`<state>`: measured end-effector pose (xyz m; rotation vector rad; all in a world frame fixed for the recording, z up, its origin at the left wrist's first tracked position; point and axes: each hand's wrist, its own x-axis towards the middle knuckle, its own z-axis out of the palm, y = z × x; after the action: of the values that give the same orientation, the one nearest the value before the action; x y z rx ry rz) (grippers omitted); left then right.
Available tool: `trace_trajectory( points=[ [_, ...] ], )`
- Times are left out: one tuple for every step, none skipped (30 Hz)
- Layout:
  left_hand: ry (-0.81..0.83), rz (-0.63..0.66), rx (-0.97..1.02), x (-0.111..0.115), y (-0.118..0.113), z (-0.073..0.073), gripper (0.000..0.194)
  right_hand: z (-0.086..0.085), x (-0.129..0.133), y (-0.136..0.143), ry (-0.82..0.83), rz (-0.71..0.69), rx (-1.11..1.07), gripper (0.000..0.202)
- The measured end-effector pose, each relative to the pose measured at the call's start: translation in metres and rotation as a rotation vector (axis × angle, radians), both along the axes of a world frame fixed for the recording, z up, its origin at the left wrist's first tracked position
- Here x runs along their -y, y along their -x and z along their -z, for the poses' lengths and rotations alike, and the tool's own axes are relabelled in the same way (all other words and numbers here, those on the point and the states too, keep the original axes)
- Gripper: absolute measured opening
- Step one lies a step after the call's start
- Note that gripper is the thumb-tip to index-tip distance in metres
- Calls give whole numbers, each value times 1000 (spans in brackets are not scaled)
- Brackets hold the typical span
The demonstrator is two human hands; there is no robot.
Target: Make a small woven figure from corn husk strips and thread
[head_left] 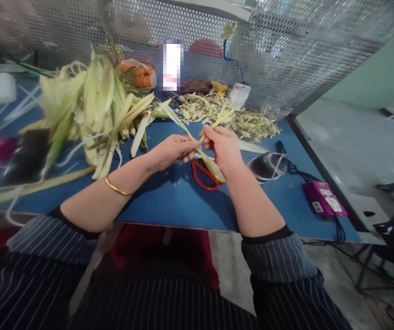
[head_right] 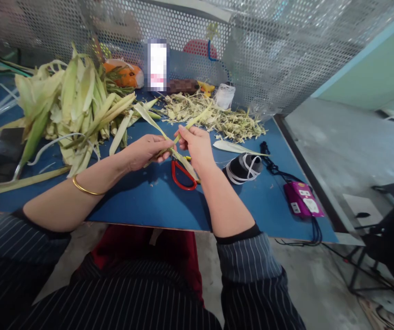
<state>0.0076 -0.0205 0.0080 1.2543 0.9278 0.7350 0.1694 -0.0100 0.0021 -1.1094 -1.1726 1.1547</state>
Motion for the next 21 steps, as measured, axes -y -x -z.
trace_trajectory(
  points=[
    [-18,8,-8,0,0,0,35,1,0,2,2,36,12,28],
    [-35,16,-13,0,0,1,35,2,-1,3,3,64,31,28],
    [-48,17,-13,0,-1,1,35,3,-2,4,-2,80,60,29],
    [-56,5,-2,0,-1,2,34,4,-3,3,-18,88,104,29],
    [-53,-18,22,0,-1,3,32,4,-5,1,-51,96,163,31],
    [-39,-48,60,0,0,4,28,4,-5,-1,-108,115,240,32],
    [-16,-75,112,-1,0,5,23,2,-5,-5,-193,162,332,33],
    [12,-94,174,-2,1,6,20,0,-4,-8,-295,235,431,33],
    [38,-107,237,-3,2,6,18,-4,-2,-11,-412,334,532,31],
    [59,-115,297,-5,3,7,16,-7,1,-12,-525,460,621,30],
    [69,-126,349,-7,4,7,15,-11,5,-13,-605,546,696,30],
    [67,-144,393,-9,5,7,12,-13,9,-12,-655,590,746,31],
    [56,-166,429,-10,6,6,11,-15,13,-9,-674,571,777,32],
    [40,-194,454,-11,6,6,11,-15,17,-5,-668,509,788,33],
    [26,-219,469,-12,6,5,11,-14,19,-1,-639,414,785,32],
    [14,-239,478,-13,6,5,10,-11,21,5,-591,302,774,29],
    [7,-254,483,-13,5,5,9,-7,21,10,-532,207,753,26],
    [4,-265,481,-13,4,5,8,-2,21,14,-477,139,726,23],
    [5,-272,473,-12,4,5,7,2,20,18,-427,97,692,21],
    [8,-275,463,-11,3,5,6,7,18,21,-386,74,648,20],
    [12,-275,456,-11,2,5,6,11,17,23,-354,64,600,19]
  ],
)
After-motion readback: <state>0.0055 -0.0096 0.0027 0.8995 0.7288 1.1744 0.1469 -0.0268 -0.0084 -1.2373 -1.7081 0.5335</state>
